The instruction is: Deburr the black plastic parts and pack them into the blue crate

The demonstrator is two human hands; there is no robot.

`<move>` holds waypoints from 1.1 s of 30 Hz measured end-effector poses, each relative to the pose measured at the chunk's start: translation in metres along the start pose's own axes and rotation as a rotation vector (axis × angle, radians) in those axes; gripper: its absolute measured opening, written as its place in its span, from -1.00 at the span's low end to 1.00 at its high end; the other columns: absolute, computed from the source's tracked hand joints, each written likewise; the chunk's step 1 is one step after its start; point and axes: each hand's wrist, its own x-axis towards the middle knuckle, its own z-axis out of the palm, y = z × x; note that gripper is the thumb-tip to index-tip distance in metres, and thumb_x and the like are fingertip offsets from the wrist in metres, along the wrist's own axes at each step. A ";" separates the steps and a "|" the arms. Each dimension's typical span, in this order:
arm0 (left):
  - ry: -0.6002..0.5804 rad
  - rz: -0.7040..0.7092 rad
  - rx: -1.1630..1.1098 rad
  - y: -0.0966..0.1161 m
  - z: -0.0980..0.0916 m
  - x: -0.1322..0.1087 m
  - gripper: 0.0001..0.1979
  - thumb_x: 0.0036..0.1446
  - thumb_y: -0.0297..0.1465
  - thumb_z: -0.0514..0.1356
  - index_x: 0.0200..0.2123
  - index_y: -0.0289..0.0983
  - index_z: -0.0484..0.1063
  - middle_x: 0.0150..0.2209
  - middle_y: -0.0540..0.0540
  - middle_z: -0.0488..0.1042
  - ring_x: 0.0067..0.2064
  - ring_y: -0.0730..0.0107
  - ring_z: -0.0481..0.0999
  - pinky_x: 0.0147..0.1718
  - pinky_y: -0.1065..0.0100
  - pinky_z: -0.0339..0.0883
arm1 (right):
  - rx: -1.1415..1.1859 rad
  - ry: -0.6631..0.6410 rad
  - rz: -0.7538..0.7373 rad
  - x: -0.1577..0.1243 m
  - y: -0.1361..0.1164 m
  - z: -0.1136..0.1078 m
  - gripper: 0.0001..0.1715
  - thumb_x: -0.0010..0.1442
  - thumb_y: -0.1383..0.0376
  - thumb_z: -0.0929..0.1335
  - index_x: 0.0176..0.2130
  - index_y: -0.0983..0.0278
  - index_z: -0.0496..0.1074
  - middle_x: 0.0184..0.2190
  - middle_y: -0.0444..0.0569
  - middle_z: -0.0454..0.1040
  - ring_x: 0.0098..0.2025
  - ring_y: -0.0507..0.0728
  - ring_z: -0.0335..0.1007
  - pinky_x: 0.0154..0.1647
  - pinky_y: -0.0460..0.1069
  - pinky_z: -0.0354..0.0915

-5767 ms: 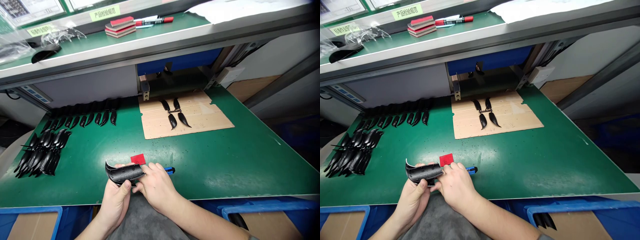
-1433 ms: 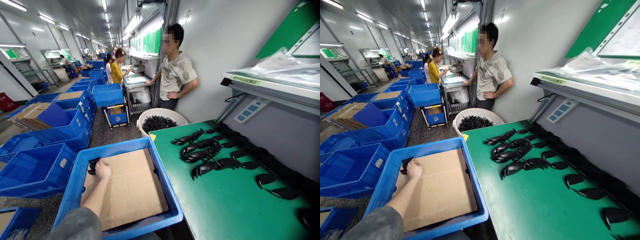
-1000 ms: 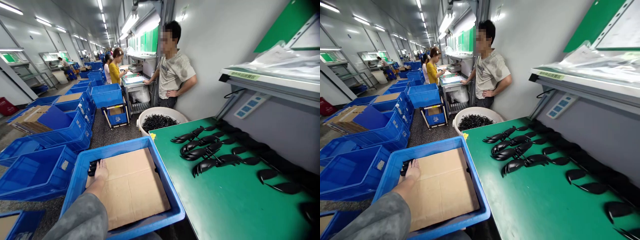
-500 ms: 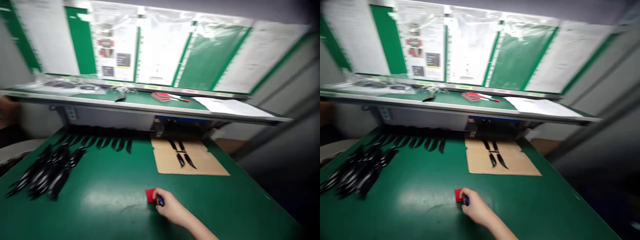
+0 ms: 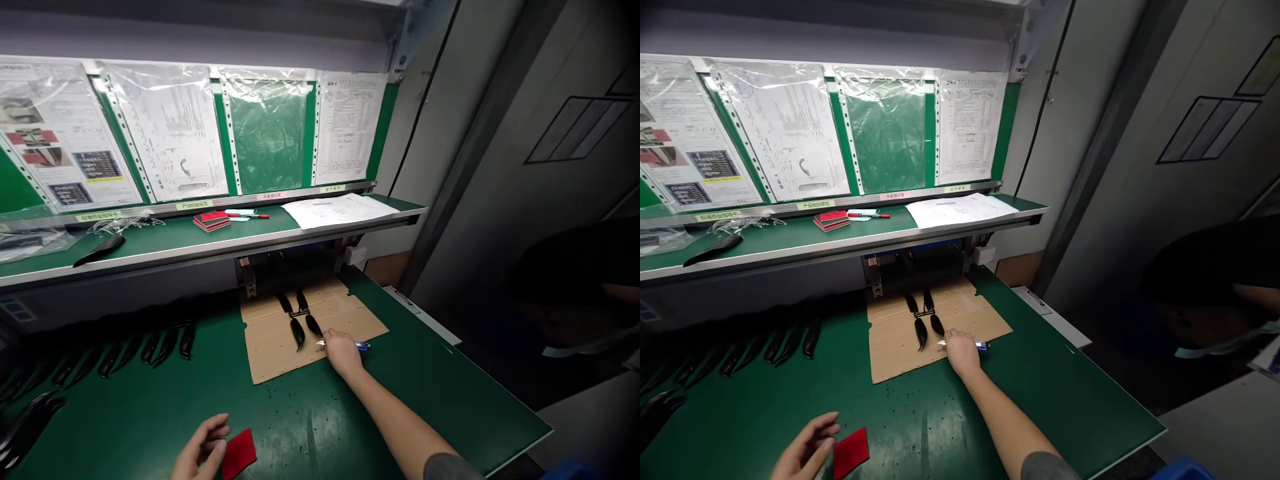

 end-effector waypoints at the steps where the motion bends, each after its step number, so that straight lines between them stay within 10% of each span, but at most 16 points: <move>1: -0.060 -0.118 -0.082 0.009 0.016 0.004 -0.40 -0.14 0.02 0.30 -0.03 -0.08 0.37 0.05 -0.20 0.43 0.16 -0.07 0.30 0.08 0.11 0.26 | 0.017 0.038 -0.059 -0.008 0.000 -0.001 -0.80 0.28 0.27 0.27 -0.31 0.34 0.40 -0.35 -0.06 0.42 -0.28 0.07 0.36 -0.20 0.03 0.28; 5: -0.032 -0.357 -0.296 0.034 0.045 0.011 -0.22 -0.02 0.09 0.17 0.19 -0.17 0.12 0.13 -0.29 0.33 0.15 -0.06 0.32 0.05 0.06 0.23 | 0.119 0.174 -0.294 -0.062 -0.026 -0.007 -0.66 0.30 0.37 0.15 -0.41 0.32 0.40 -0.47 0.00 0.38 -0.37 0.10 0.29 -0.34 0.00 0.11; 12: 0.336 -0.211 -0.451 0.030 0.043 0.022 -0.32 -0.05 -0.02 0.28 0.04 -0.32 0.30 -0.19 -0.27 0.48 -0.25 0.09 0.49 -0.37 0.21 0.31 | 0.412 0.359 -0.727 -0.145 -0.118 -0.007 -0.81 0.25 0.29 0.24 -0.20 0.27 0.41 -0.59 -0.08 0.34 -0.54 0.06 0.11 -0.48 0.00 -0.08; 17: 0.437 -0.010 -0.521 0.034 0.006 0.007 -0.56 0.08 -0.08 0.20 -0.09 -0.27 0.40 -0.38 -0.05 0.42 -0.41 0.40 0.41 -0.43 0.39 0.28 | 0.535 -0.066 -0.469 -0.134 -0.129 -0.006 -0.66 0.24 0.10 0.29 -0.04 0.20 0.32 -0.27 0.01 0.43 -0.26 0.17 0.32 -0.29 0.04 0.24; 24: -0.020 -0.001 -1.041 0.026 -0.049 -0.049 -0.57 0.30 -0.32 -0.03 0.16 -0.41 0.21 -0.60 0.10 0.17 -0.70 0.60 0.05 -0.71 0.45 0.04 | 0.476 -0.400 -0.409 -0.110 -0.150 0.007 -0.42 0.15 0.19 0.37 0.15 -0.02 0.23 0.22 -0.02 0.18 0.22 0.35 0.04 0.16 0.31 0.03; 33: -0.158 -0.205 -1.072 0.006 -0.037 -0.084 -0.48 0.35 -0.27 -0.22 0.17 -0.51 0.18 -0.65 0.04 0.26 -0.76 0.56 0.13 -0.70 0.40 0.13 | 1.022 -0.537 -0.318 -0.117 -0.217 0.003 -0.66 0.23 0.11 0.29 -0.02 0.13 0.39 -0.03 0.04 0.42 0.03 0.26 0.27 0.10 0.23 0.13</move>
